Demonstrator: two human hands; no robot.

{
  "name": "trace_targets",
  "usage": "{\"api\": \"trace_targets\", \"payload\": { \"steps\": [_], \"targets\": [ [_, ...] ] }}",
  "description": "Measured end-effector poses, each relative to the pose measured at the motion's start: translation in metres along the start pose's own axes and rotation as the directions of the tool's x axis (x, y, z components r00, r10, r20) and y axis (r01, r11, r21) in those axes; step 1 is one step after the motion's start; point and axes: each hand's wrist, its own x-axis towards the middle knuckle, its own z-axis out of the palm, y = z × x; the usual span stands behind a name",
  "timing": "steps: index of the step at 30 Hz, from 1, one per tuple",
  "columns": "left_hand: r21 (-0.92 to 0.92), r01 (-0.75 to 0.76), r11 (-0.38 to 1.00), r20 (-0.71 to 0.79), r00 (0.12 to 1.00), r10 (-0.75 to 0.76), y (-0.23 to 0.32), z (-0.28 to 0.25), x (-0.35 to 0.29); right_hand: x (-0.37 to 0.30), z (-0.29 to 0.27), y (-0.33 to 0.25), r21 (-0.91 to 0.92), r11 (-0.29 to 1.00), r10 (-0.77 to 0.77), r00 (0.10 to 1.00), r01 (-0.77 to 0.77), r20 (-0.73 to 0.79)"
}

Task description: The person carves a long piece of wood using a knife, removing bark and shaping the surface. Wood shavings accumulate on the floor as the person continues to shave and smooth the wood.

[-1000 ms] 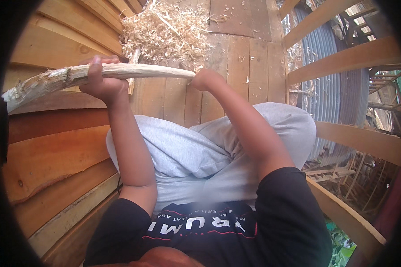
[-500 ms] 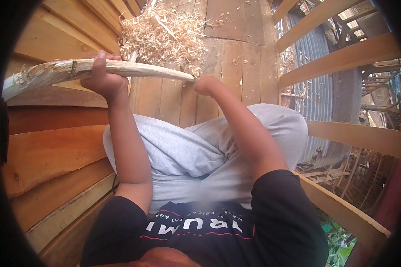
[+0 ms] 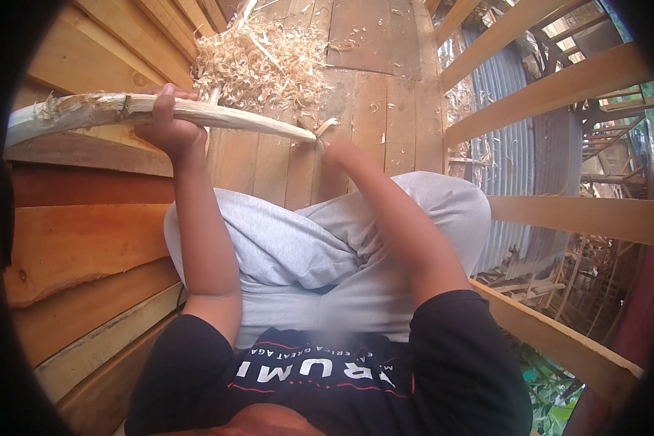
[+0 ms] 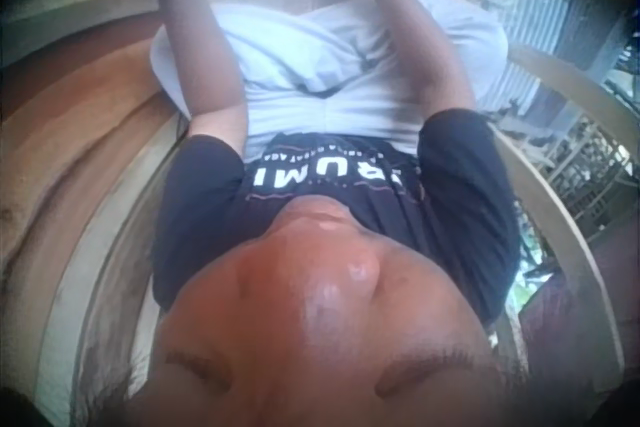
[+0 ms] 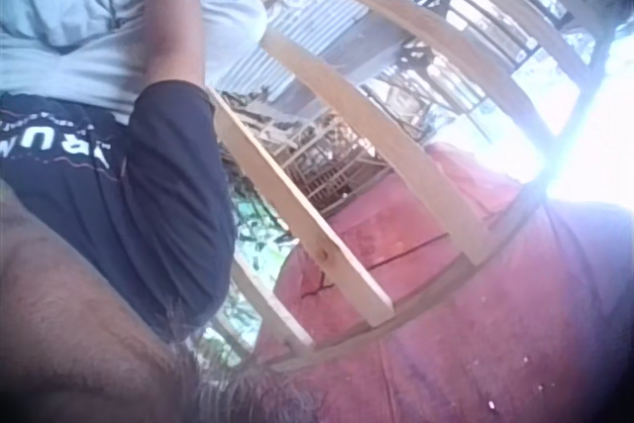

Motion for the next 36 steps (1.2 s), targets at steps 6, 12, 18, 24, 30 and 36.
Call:
{"api": "trace_targets", "payload": {
  "steps": [6,12,18,24,30,36],
  "targets": [
    [-0.139,0.04,0.989,0.122,0.992,-0.023,0.012,-0.011,0.009,0.001,0.004,0.008,-0.089,0.996,-0.025,1.0,0.024,-0.012],
    [-0.128,0.088,0.988,0.162,0.985,-0.067,0.049,-0.011,0.015,-0.009,-0.01,0.005,-0.148,0.989,0.002,1.0,-0.004,-0.009],
    [-0.146,0.116,0.983,0.209,0.974,-0.084,0.058,-0.008,0.013,-0.01,-0.036,0.0,-0.063,0.993,-0.111,0.973,0.1,-0.201],
    [-0.159,0.196,0.968,0.364,0.923,-0.128,0.07,-0.001,0.0,0.003,-0.062,0.025,0.14,0.979,-0.076,0.907,0.146,-0.414],
    [-0.254,0.267,0.929,0.509,0.854,-0.106,0.075,0.012,-0.015,0.025,-0.041,0.03,0.101,0.968,-0.151,0.858,0.228,-0.49],
    [-0.295,0.219,0.93,0.539,0.842,-0.027,0.075,0.018,-0.023,0.035,-0.032,0.017,0.151,0.98,-0.056,0.91,0.129,-0.411]
  ]
}}
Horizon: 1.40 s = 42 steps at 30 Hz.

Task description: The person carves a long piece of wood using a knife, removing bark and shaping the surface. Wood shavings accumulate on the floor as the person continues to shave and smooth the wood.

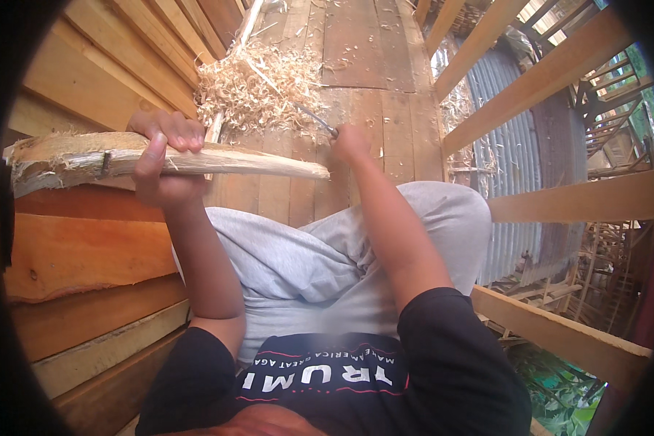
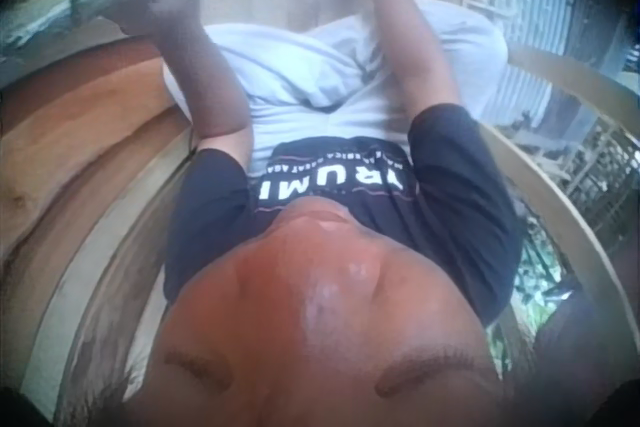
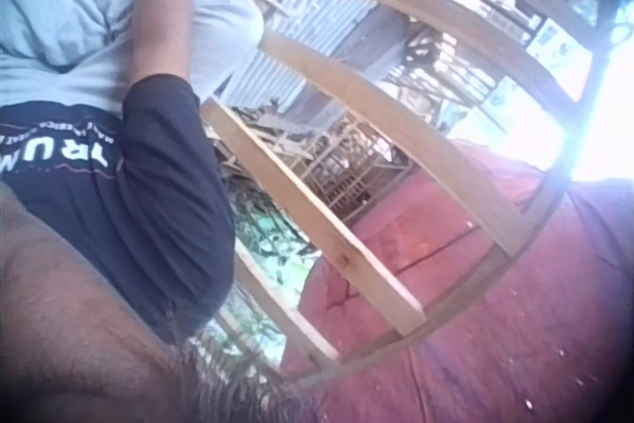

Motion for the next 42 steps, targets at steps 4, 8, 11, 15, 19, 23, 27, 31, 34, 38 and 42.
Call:
{"api": "trace_targets", "payload": {
  "steps": [4,8,11,15,19,23,27,31,34,38,42],
  "targets": [
    [0.007,-0.015,1.0,0.01,1.0,0.015,0.018,-0.019,0.008,0.007,-0.008,0.001,0.597,0.767,0.307,0.952,-0.236,-0.018],
    [0.081,-0.05,0.996,-0.024,0.998,0.052,0.034,-0.03,0.012,0.025,-0.027,-0.002,0.934,0.126,0.686,0.71,-0.334,0.161],
    [0.12,-0.062,0.991,-0.045,0.997,0.068,0.036,-0.038,0.01,0.014,-0.045,-0.027,0.914,0.36,0.336,0.94,-0.188,0.061],
    [0.146,-0.051,0.988,-0.046,0.997,0.059,0.036,-0.045,0.012,0.01,-0.05,-0.057,0.907,0.405,-0.068,0.985,-0.116,0.157],
    [0.164,-0.027,0.986,-0.084,0.996,0.041,0.031,-0.045,0.013,0.004,-0.008,-0.031,0.783,0.592,0.33,0.944,-0.191,-0.019],
    [0.138,-0.013,0.99,-0.091,0.996,0.025,0.027,-0.04,0.016,0.011,0.021,0.009,0.779,0.511,0.716,0.681,-0.364,-0.152],
    [0.107,-0.014,0.994,-0.086,0.996,0.023,0.031,-0.043,0.013,-0.019,0.014,-0.009,0.774,0.38,0.55,0.796,-0.507,0.252],
    [0.099,-0.031,0.995,-0.071,0.997,0.038,0.032,-0.04,0.013,-0.025,0.017,-0.007,0.821,0.451,0.127,0.936,-0.35,0.329],
    [0.096,-0.044,0.994,-0.06,0.997,0.05,0.036,-0.044,0.014,-0.037,0.008,-0.024,0.804,0.471,0.458,0.879,-0.363,0.129],
    [0.1,-0.057,0.993,-0.088,0.994,0.066,0.044,-0.051,0.013,-0.068,-0.007,-0.041,0.71,0.364,0.612,0.729,-0.603,0.306],
    [0.075,-0.055,0.996,-0.09,0.994,0.062,0.042,-0.048,0.015,-0.064,0.013,-0.026,0.637,0.512,0.131,0.785,-0.577,0.605]
  ]
}}
